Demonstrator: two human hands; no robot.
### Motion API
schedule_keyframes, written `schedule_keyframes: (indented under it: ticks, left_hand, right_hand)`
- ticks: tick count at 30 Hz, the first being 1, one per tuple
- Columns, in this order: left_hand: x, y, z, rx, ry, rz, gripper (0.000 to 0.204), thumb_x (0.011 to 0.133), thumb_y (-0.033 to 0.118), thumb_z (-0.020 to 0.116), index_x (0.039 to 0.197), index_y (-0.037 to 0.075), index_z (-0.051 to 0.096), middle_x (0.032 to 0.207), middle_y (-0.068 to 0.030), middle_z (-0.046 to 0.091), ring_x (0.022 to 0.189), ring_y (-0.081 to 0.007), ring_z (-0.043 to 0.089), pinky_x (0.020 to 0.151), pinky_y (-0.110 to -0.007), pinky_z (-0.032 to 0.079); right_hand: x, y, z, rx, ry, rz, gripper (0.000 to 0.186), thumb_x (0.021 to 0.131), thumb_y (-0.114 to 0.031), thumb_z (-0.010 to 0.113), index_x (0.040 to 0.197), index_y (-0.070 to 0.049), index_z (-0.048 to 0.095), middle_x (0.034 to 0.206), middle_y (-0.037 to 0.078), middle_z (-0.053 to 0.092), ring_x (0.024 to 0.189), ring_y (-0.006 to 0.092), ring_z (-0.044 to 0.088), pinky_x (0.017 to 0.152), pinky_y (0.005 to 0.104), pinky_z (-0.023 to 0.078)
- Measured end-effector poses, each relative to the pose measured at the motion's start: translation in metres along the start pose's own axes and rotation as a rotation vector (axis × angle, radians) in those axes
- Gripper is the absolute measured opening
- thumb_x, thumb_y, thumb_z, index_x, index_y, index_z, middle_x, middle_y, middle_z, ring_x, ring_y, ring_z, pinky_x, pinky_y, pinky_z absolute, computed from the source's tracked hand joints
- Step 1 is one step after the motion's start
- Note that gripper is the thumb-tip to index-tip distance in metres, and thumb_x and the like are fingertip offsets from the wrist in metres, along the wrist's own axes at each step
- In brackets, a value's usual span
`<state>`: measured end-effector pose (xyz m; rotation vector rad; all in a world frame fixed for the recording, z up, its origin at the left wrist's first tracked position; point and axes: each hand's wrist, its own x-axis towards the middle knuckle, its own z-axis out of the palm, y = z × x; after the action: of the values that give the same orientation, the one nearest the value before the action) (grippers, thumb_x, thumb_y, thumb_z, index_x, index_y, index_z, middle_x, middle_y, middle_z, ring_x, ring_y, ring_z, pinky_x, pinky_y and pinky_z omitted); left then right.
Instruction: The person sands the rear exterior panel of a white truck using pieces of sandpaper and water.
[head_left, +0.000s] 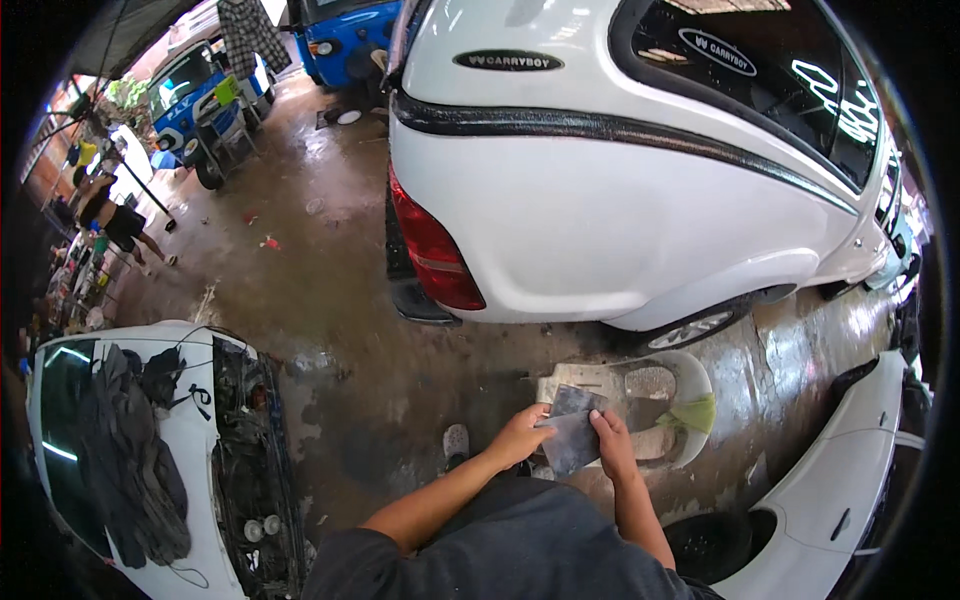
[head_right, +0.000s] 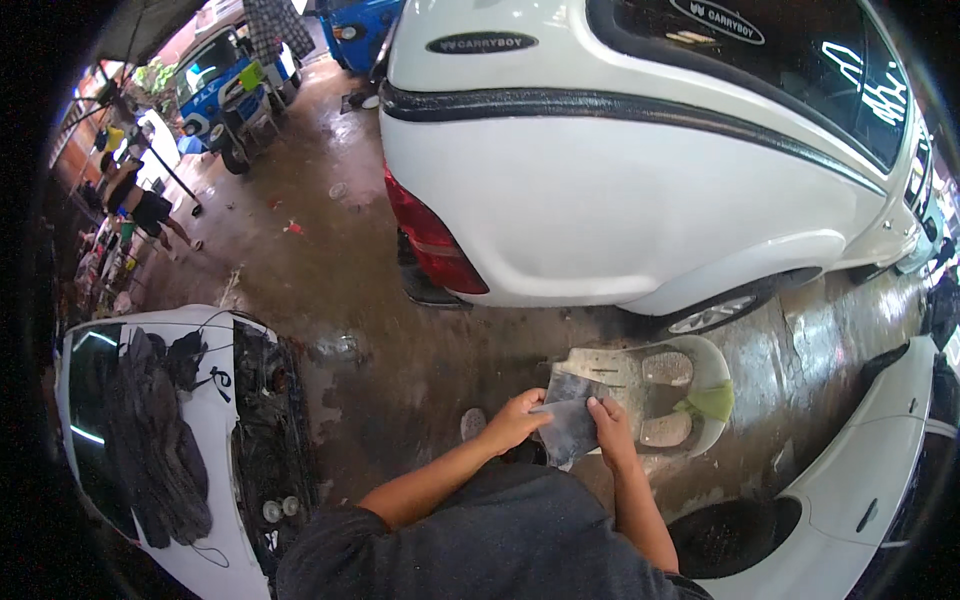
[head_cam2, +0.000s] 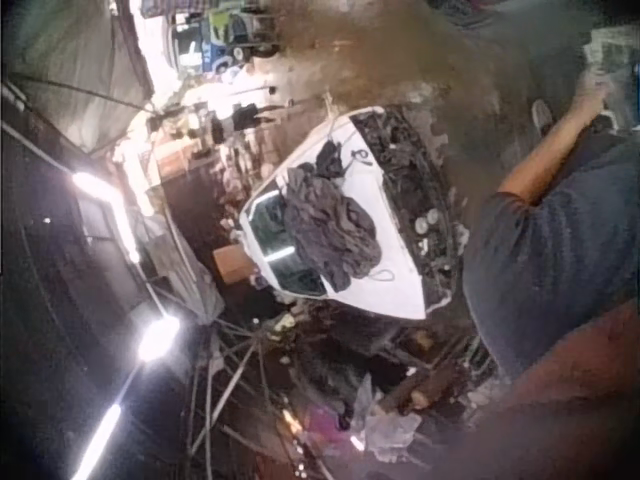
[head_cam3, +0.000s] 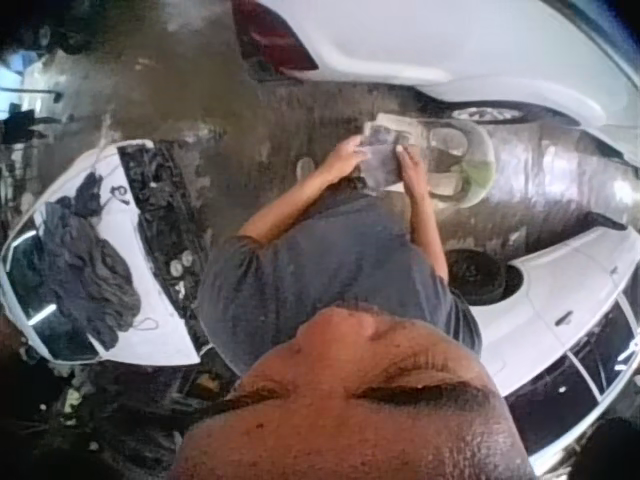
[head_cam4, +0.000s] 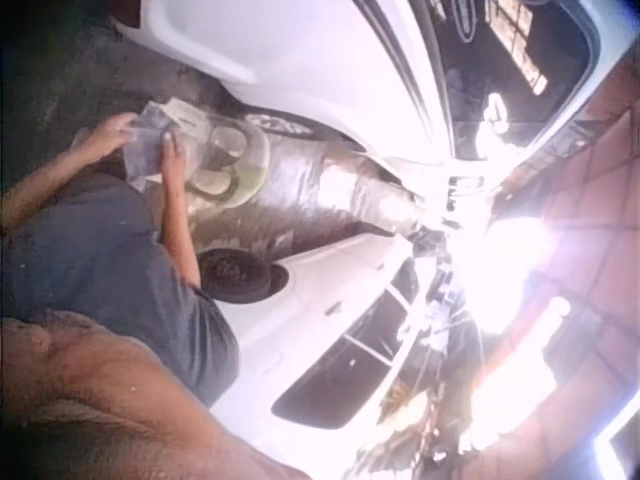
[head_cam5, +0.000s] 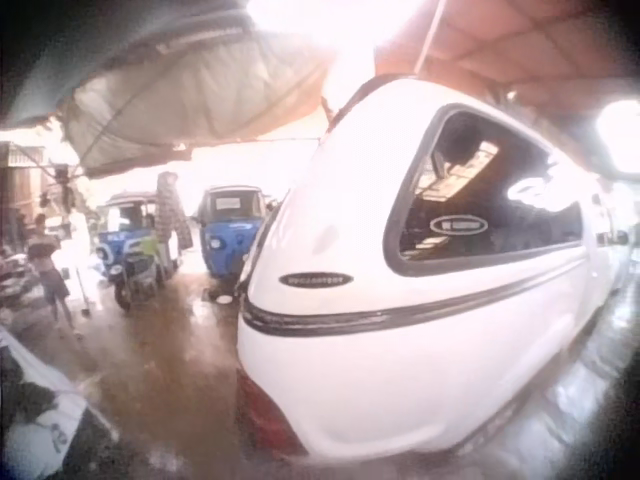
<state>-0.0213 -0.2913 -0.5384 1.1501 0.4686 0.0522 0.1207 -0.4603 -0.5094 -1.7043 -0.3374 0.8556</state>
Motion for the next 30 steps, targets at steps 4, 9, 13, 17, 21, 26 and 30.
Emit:
schedule_keyframes:
  ticks: [4,9,13,17,21,26,30]
  left_hand:
    - [-0.002,-0.012,-0.02,0.094,-0.032,-0.003,0.037,0.094,0.009,0.065,0.129,0.001,0.06,0.117,-0.0085,0.067,0.107,-0.0154,0.063,0.092,-0.032,0.05]
    - [-0.009,-0.003,-0.121,-0.132,0.224,-0.198,0.031,0.095,0.016,0.065,0.125,0.011,0.059,0.119,-0.0044,0.064,0.103,-0.0196,0.064,0.083,-0.038,0.056]
    - [0.005,-0.004,-0.271,-0.323,0.538,-0.08,0.051,0.074,0.007,0.051,0.125,0.009,0.055,0.12,-0.012,0.062,0.106,-0.0309,0.065,0.084,-0.049,0.059]
    - [0.046,0.022,-0.383,-0.207,0.687,-0.053,0.054,0.078,-0.002,0.044,0.13,0.008,0.055,0.123,-0.0111,0.064,0.108,-0.0266,0.067,0.087,-0.044,0.058]
    - [0.098,0.031,-0.451,-0.122,0.787,-0.034,0.052,0.082,-0.001,0.05,0.133,0.006,0.052,0.119,-0.0117,0.064,0.102,-0.0247,0.065,0.089,-0.04,0.054]
    - [0.14,0.036,-0.478,-0.106,0.812,0.184,0.041,0.085,-0.002,0.05,0.125,0.004,0.054,0.11,-0.0101,0.064,0.098,-0.0228,0.064,0.087,-0.036,0.053]
    - [0.151,0.047,-0.462,-0.227,0.854,0.156,0.04,0.085,-0.006,0.05,0.123,0.005,0.055,0.108,-0.0102,0.065,0.098,-0.023,0.064,0.09,-0.037,0.053]
  right_hand:
    - [-0.003,0.008,0.014,0.338,0.062,0.035,0.018,0.103,-0.024,0.06,0.102,-0.007,0.065,0.093,-0.003,0.062,0.086,0.0086,0.054,0.08,0.0272,0.044]
    - [-0.005,-0.018,0.024,0.42,0.489,-0.139,0.025,0.107,-0.027,0.052,0.111,-0.004,0.062,0.103,-0.001,0.062,0.094,0.0093,0.055,0.089,0.0289,0.043]
    - [-0.022,0.004,0.024,0.328,0.622,-0.1,0.021,0.107,-0.025,0.052,0.104,-0.006,0.061,0.098,-0.003,0.06,0.089,0.0075,0.052,0.085,0.0267,0.042]
    - [-0.041,0.034,0.05,0.362,0.747,-0.03,0.019,0.106,-0.022,0.054,0.103,-0.005,0.062,0.098,-0.003,0.061,0.088,0.0074,0.053,0.083,0.0265,0.043]
    - [-0.051,0.035,0.082,0.398,0.747,0.0,0.021,0.105,-0.02,0.056,0.11,-0.001,0.063,0.104,0.0,0.064,0.094,0.0089,0.057,0.087,0.0268,0.045]
    - [-0.058,0.009,0.108,0.392,0.806,0.02,0.019,0.106,-0.018,0.053,0.108,-0.001,0.062,0.1,0.0,0.063,0.093,0.0091,0.056,0.087,0.026,0.044]
    - [-0.083,0.028,0.101,0.32,0.807,0.012,0.021,0.105,-0.017,0.054,0.115,0.0,0.06,0.105,0.002,0.063,0.099,0.0107,0.056,0.091,0.0272,0.044]
